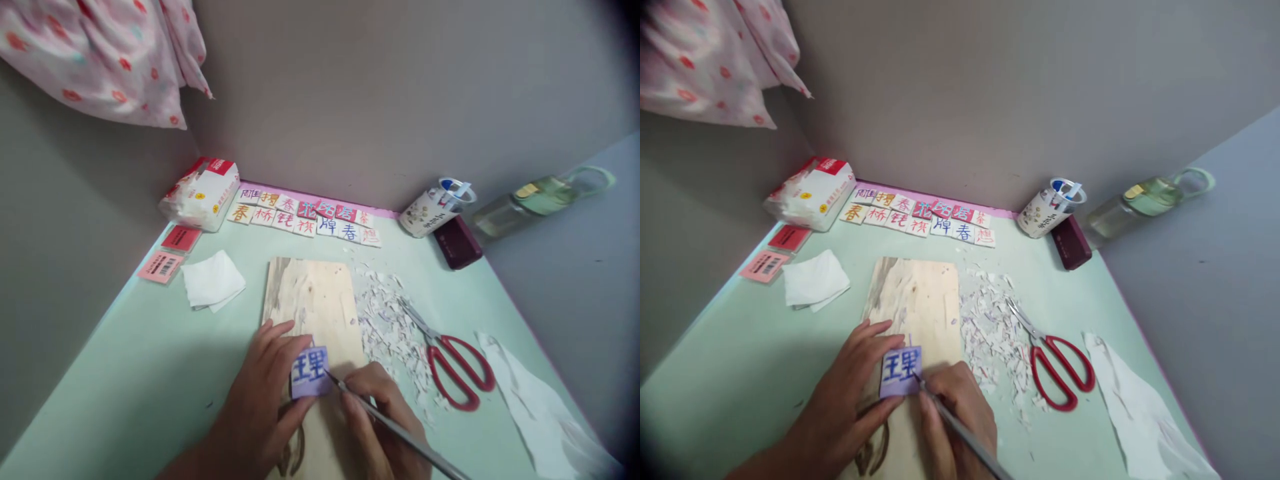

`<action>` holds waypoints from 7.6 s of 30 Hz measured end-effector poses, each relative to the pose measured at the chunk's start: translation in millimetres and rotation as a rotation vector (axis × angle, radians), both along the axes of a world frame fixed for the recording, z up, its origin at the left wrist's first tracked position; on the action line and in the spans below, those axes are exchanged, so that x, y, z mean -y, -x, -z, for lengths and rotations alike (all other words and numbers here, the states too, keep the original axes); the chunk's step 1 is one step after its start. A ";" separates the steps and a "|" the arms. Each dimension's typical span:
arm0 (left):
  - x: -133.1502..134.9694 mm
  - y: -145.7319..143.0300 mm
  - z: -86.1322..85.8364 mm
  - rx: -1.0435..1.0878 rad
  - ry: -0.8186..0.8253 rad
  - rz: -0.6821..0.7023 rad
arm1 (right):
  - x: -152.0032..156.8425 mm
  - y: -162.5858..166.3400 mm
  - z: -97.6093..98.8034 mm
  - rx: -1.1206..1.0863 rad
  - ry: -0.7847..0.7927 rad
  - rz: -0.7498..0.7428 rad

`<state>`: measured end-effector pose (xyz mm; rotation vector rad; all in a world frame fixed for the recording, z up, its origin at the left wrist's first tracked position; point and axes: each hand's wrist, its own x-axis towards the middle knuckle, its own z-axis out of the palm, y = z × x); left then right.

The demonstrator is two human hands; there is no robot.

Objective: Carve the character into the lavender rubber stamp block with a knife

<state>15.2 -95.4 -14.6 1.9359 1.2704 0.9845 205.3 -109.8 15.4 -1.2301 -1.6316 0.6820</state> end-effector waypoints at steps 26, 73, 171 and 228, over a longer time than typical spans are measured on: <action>3.0 -4.6 1.1 -0.211 -0.122 0.001 | -0.3 -1.0 -9.1 0.277 0.098 -0.144; 2.8 -4.5 1.5 -0.177 -0.101 -0.005 | -2.7 2.5 3.3 0.344 -0.143 -0.112; 0.9 -4.7 -12.7 -0.243 -0.147 0.050 | -2.9 -0.6 1.5 0.236 0.000 -0.133; -5.2 9.3 -26.5 -0.098 -0.060 0.142 | -1.0 -2.2 -4.5 0.111 -0.219 -0.229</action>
